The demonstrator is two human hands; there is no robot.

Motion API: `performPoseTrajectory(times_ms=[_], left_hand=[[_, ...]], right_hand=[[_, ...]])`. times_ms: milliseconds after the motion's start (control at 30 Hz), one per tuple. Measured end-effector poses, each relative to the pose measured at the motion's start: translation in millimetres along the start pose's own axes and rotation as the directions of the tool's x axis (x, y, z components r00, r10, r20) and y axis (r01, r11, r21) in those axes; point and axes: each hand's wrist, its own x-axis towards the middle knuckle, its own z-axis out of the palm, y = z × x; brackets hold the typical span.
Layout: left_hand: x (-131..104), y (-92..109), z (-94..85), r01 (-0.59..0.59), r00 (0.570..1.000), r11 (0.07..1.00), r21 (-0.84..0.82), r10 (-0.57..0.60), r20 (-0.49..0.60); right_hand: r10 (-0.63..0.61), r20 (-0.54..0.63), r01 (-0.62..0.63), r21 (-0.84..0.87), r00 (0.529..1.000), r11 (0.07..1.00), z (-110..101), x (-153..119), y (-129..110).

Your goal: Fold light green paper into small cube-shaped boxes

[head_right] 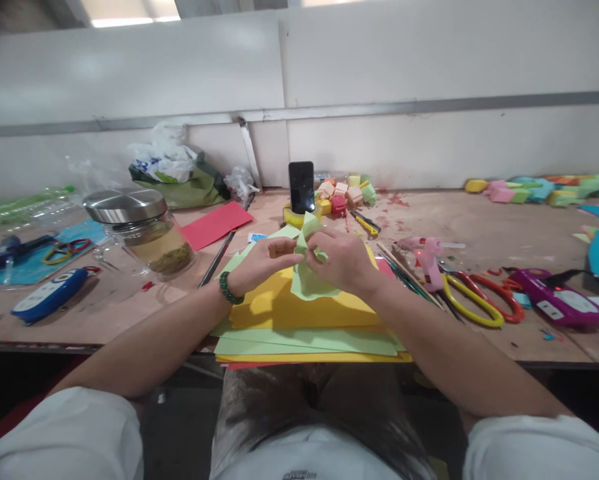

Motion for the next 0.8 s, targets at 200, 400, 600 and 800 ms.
performPoseTrajectory(times_ms=[200,400,600,800], left_hand=[[2.7,-9.9,0.2,0.014,0.993,0.997,0.080,-0.005,-0.118],[-2.6,-5.2,5.1,-0.166,0.958,0.894,0.416,0.247,-0.148],[-5.8,-4.9,6.4,-0.291,0.915,0.797,0.529,0.393,-0.089],[-2.8,-9.3,7.5,-0.268,0.950,0.893,0.363,0.308,-0.056]], right_hand=[[0.008,0.052,-0.008,0.000,0.999,1.000,1.0,0.5,-1.2],[0.051,0.014,-0.049,-0.153,0.999,0.987,3.7,-2.4,-3.6],[-0.050,-0.001,0.049,-0.143,0.999,0.989,3.1,-3.6,-4.5],[-0.170,-0.062,0.165,-0.078,0.983,0.983,-0.8,-1.1,-3.3]])
